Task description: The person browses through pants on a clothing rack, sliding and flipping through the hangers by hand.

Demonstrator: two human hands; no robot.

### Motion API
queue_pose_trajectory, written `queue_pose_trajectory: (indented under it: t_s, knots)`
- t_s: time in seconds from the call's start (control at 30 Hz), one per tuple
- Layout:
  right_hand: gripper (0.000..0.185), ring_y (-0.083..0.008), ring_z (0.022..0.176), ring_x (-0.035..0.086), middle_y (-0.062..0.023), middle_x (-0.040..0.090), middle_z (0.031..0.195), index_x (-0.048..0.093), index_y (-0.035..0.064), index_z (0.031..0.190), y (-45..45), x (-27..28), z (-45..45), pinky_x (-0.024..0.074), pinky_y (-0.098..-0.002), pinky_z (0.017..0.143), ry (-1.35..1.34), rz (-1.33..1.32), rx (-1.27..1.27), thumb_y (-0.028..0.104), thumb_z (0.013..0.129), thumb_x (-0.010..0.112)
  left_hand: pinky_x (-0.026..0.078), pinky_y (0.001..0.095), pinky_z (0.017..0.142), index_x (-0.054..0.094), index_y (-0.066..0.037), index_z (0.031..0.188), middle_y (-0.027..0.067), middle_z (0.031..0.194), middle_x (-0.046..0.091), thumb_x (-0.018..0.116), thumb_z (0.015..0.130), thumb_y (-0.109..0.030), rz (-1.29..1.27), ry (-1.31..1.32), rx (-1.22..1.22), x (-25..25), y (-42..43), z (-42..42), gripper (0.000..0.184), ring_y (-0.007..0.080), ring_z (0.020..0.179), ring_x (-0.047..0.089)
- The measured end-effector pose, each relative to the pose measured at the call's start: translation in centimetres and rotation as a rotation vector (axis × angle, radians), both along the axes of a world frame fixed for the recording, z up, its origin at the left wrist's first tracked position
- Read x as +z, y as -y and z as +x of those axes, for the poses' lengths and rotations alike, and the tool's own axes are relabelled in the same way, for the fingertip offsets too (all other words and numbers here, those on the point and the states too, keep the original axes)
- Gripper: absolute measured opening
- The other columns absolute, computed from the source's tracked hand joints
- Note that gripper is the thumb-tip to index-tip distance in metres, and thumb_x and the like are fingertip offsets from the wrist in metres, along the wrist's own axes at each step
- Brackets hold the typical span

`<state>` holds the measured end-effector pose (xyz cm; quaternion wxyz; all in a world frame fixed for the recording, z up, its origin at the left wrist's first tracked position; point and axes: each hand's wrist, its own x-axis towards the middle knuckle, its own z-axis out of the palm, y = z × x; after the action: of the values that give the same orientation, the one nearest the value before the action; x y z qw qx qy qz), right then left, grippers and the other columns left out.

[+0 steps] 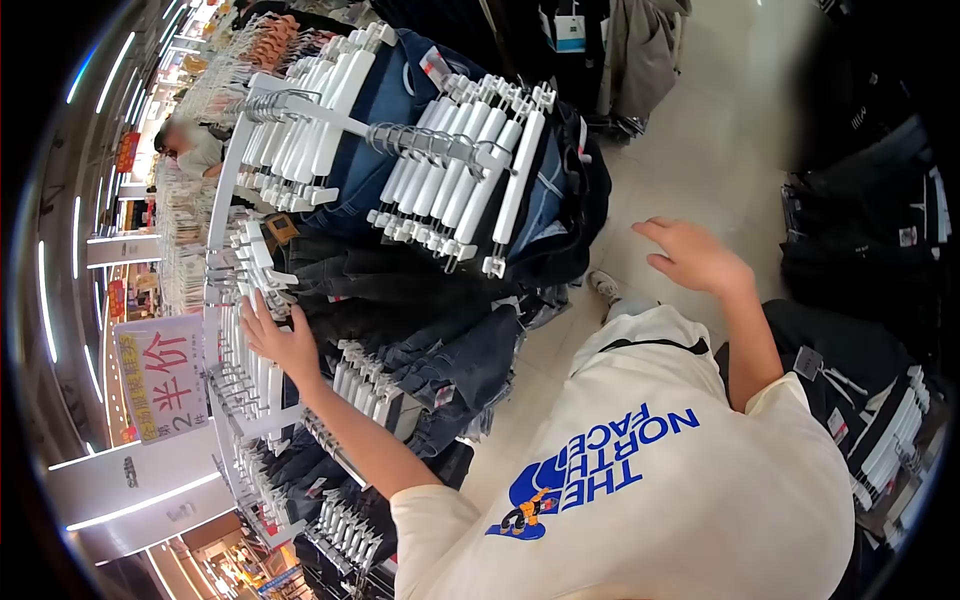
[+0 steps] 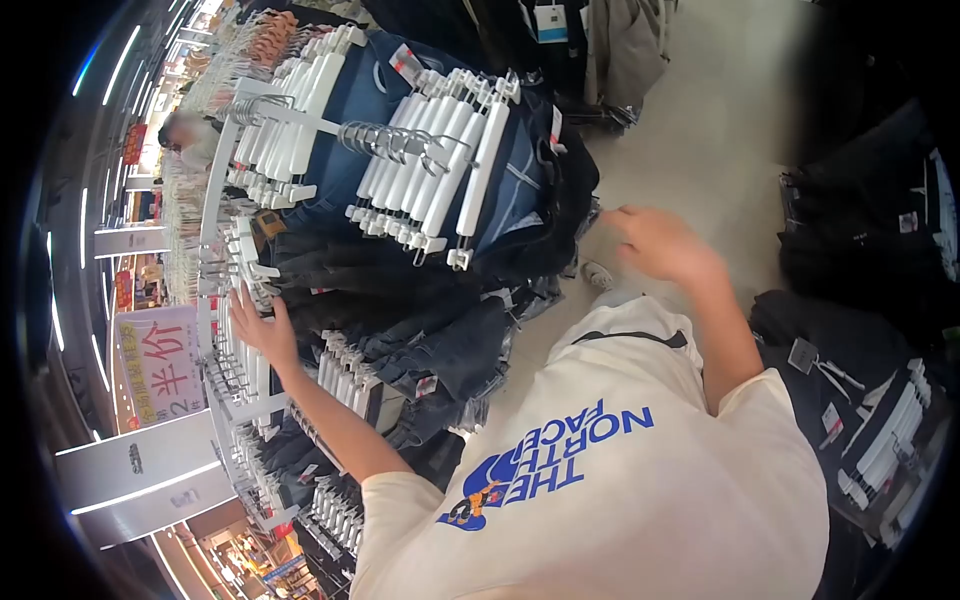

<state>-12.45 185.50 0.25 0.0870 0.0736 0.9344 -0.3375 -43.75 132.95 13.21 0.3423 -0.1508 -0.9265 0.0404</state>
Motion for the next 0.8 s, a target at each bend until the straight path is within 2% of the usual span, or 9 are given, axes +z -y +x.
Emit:
queue_pose_trajectory:
  t_s: [0.03,0.1,0.17,0.23,0.3,0.43,0.47,0.57,0.8]
  knots:
    - [0.052,-0.0419,0.127,0.065,-0.019,0.067,0.144,0.06,0.005,0.15,0.0,-0.1,1.0,0.0541,-0.049,0.107,0.003,0.003,-0.01,0.012,0.099,0.07,0.036,0.0548,0.127,0.061,-0.009,0.157,0.0171,0.171,0.048,0.077,0.094,-0.015,0.003,0.003,-0.01,-0.8,-1.7,1.5,0.065,0.0428,0.159,0.041]
    - [0.052,-0.042,0.128,0.065,-0.019,0.066,0.145,0.06,0.0053,0.15,-0.1,-0.2,3.2,0.0543,-0.0489,0.108,0.014,0.121,-0.074,0.014,0.099,0.07,0.041,0.0512,0.124,0.065,-0.003,0.15,0.0233,0.163,0.053,0.074,0.096,-0.007,0.352,-0.052,-0.264,-2.8,-5.4,4.4,0.054,0.0412,0.152,0.048]
    - [0.053,-0.041,0.126,0.066,-0.0189,0.068,0.141,0.061,0.0047,0.149,0.3,-1.0,5.3,0.0551,-0.0498,0.106,0.055,0.148,-0.09,0.015,0.099,0.071,0.046,0.0489,0.117,0.068,0.001,0.142,0.0248,0.152,0.058,0.073,0.098,-0.004,0.492,0.041,-0.462,-4.2,-11.5,8.5,0.044,0.0393,0.141,0.057]
    - [0.053,-0.0399,0.125,0.068,-0.0188,0.069,0.138,0.061,0.0041,0.149,0.8,-1.0,7.1,0.0559,-0.0506,0.105,0.098,0.175,-0.095,0.015,0.098,0.071,0.05,0.045,0.11,0.07,0.002,0.137,0.0213,0.138,0.065,0.077,0.097,-0.007,0.524,0.204,-0.572,-5.9,-16.9,11.9,0.042,0.0356,0.128,0.063]
    - [0.055,-0.0428,0.129,0.065,-0.02,0.065,0.149,0.059,0.0054,0.152,1.4,-0.7,8.5,0.054,-0.0487,0.109,0.198,0.114,-0.075,0.017,0.099,0.07,0.051,0.0447,0.104,0.066,0.003,0.14,0.0218,0.133,0.064,0.082,0.096,-0.011,0.616,0.46,-0.646,-7.8,-21.3,14.4,0.049,0.0355,0.121,0.064]
    - [0.056,-0.0437,0.13,0.065,-0.0208,0.066,0.149,0.059,0.0048,0.152,2.0,-1.1,11.2,0.0535,-0.0488,0.11,0.146,0.09,-0.07,0.017,0.099,0.07,0.052,0.0503,0.105,0.051,0.005,0.149,0.0262,0.137,0.058,0.084,0.097,-0.026,0.546,0.548,-0.633,-12.2,-25.7,15.0,0.069,0.0489,0.121,0.061]
    - [0.056,-0.0438,0.13,0.065,-0.0212,0.066,0.148,0.059,0.0047,0.152,2.0,-1.1,11.8,0.0534,-0.0489,0.111,0.147,0.082,-0.07,0.018,0.099,0.07,0.051,0.053,0.104,0.052,0.006,0.146,0.0293,0.133,0.059,0.083,0.098,-0.03,0.474,0.495,-0.657,-13.8,-25.8,14.4,0.067,0.0523,0.124,0.059]
    - [0.056,-0.0437,0.13,0.064,-0.0215,0.066,0.148,0.058,0.005,0.153,2.1,-1.7,13.3,0.0536,-0.049,0.11,0.14,0.068,-0.092,0.018,0.099,0.07,0.056,0.057,0.082,0.06,0.0,0.141,0.0284,0.103,0.073,0.071,0.108,-0.027,0.426,0.533,-0.492,-15.1,-25.9,14.6,0.044,0.0502,0.098,0.071]
    - [0.054,-0.0419,0.127,0.067,-0.0199,0.068,0.143,0.06,0.005,0.15,1.9,-2.0,12.6,0.0549,-0.0499,0.106,0.173,0.111,-0.029,0.016,0.098,0.07,0.058,0.0604,0.08,0.07,-0.007,0.136,0.0298,0.097,0.077,0.062,0.111,-0.027,0.339,0.513,-0.316,-14.4,-25.6,13.9,0.033,0.0524,0.093,0.074]
